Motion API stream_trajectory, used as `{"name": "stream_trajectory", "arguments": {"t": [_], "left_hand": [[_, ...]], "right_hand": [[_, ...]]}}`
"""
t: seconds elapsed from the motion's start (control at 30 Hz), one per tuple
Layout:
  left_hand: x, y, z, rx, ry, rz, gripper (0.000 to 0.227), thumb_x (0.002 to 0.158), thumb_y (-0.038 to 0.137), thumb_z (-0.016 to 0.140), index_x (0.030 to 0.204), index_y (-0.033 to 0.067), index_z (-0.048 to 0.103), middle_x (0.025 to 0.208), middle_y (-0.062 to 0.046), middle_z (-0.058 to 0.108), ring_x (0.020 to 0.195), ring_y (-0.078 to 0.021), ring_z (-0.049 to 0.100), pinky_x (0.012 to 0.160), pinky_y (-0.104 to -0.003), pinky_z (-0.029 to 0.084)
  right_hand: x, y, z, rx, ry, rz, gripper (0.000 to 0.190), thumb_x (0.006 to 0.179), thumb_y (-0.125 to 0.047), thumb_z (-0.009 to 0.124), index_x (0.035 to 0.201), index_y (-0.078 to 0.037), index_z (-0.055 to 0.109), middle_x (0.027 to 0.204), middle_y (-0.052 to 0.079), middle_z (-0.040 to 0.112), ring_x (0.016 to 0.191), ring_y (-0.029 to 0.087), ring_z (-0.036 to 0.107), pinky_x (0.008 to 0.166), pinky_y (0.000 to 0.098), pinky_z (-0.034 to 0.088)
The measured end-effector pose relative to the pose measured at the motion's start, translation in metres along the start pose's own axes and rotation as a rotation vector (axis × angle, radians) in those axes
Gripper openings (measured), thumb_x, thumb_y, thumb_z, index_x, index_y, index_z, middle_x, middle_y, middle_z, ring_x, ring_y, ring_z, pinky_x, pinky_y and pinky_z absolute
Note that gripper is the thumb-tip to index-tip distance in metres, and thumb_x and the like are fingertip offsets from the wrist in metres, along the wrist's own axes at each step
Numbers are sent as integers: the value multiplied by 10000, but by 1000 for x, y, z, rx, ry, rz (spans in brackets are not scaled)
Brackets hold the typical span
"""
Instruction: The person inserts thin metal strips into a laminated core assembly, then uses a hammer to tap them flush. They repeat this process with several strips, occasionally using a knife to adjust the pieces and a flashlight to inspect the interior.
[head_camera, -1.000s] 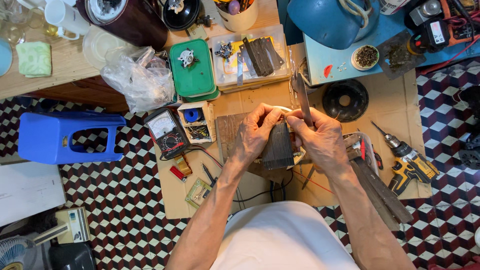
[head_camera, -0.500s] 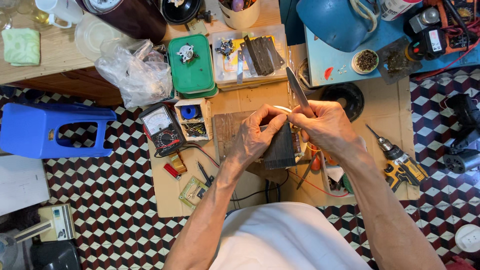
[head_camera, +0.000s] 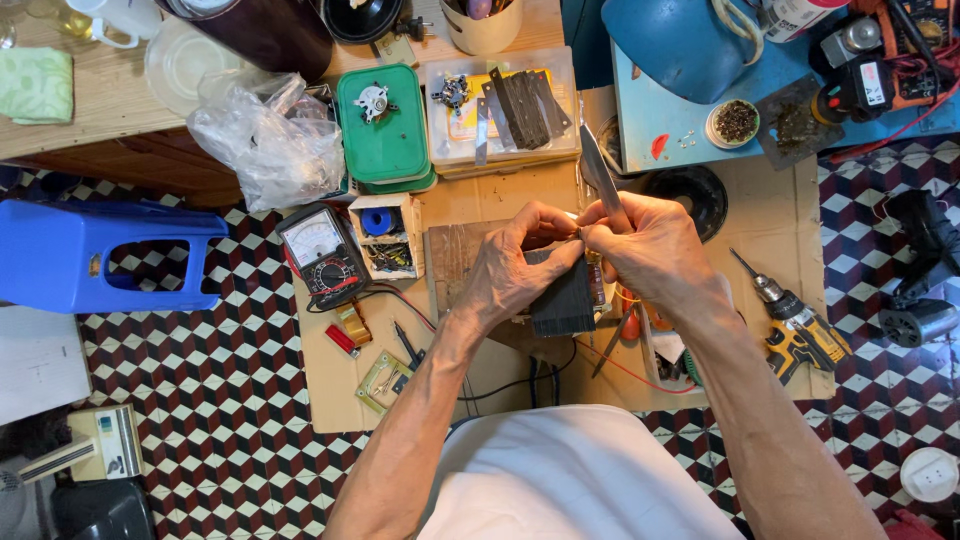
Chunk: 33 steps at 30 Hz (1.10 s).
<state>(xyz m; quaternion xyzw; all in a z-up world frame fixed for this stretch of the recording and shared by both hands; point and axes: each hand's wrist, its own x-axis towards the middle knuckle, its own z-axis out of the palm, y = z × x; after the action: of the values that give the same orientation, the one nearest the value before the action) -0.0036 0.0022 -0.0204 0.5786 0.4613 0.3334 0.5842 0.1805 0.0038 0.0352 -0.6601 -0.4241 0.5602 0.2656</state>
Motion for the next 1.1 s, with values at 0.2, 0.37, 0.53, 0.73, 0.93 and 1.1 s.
{"name": "stream_trajectory", "arguments": {"t": [0.2, 0.37, 0.53, 0.73, 0.93, 1.1], "left_hand": [[1, 3, 1, -47, 6, -41, 312, 898, 216, 731, 1149, 76, 607, 1110, -113, 755, 1100, -213, 741, 971, -346, 586], [-1, 3, 3, -31, 12, -35, 287, 934, 214, 702, 1165, 55, 644, 1105, -98, 755, 1063, -191, 745, 959, -340, 594], [8, 4, -12, -77, -117, -34, 240, 995, 219, 662, 1162, 52, 710, 1043, -59, 769, 969, -115, 730, 868, -296, 605], [39, 14, -37, 211, -356, 78, 193, 972, 205, 681, 1110, 82, 735, 898, -31, 792, 823, -72, 722, 754, -267, 591], [47, 20, -44, 299, -444, 232, 170, 949, 166, 708, 1099, 88, 735, 925, -46, 798, 828, -99, 754, 760, -275, 598], [45, 20, -43, 351, -411, 248, 184, 934, 187, 713, 1101, 113, 742, 928, -51, 799, 808, -137, 778, 719, -285, 609]], "right_hand": [[-3, 7, 5, 8, 51, -35, 129, 889, -103, 692, 968, -18, 746, 682, 11, 648, 539, 63, 591, 484, 235, 474], [-7, 12, 9, 1, 102, -57, 122, 907, -116, 698, 973, -26, 747, 687, 12, 667, 539, 68, 605, 480, 242, 475], [-10, 11, 11, 0, 120, -50, 123, 929, -144, 715, 942, -21, 716, 663, 16, 655, 537, 77, 621, 478, 249, 495], [-9, 9, 11, -44, 123, -50, 98, 928, -129, 710, 933, -31, 706, 655, 8, 643, 544, 74, 616, 480, 253, 534], [-11, 7, 12, -27, 115, -64, 99, 937, -124, 700, 938, -25, 698, 647, 13, 637, 535, 78, 612, 478, 252, 512], [-14, 0, 12, -74, 123, -41, 100, 932, -133, 701, 924, -33, 697, 631, 5, 621, 526, 75, 600, 466, 247, 491]]}}
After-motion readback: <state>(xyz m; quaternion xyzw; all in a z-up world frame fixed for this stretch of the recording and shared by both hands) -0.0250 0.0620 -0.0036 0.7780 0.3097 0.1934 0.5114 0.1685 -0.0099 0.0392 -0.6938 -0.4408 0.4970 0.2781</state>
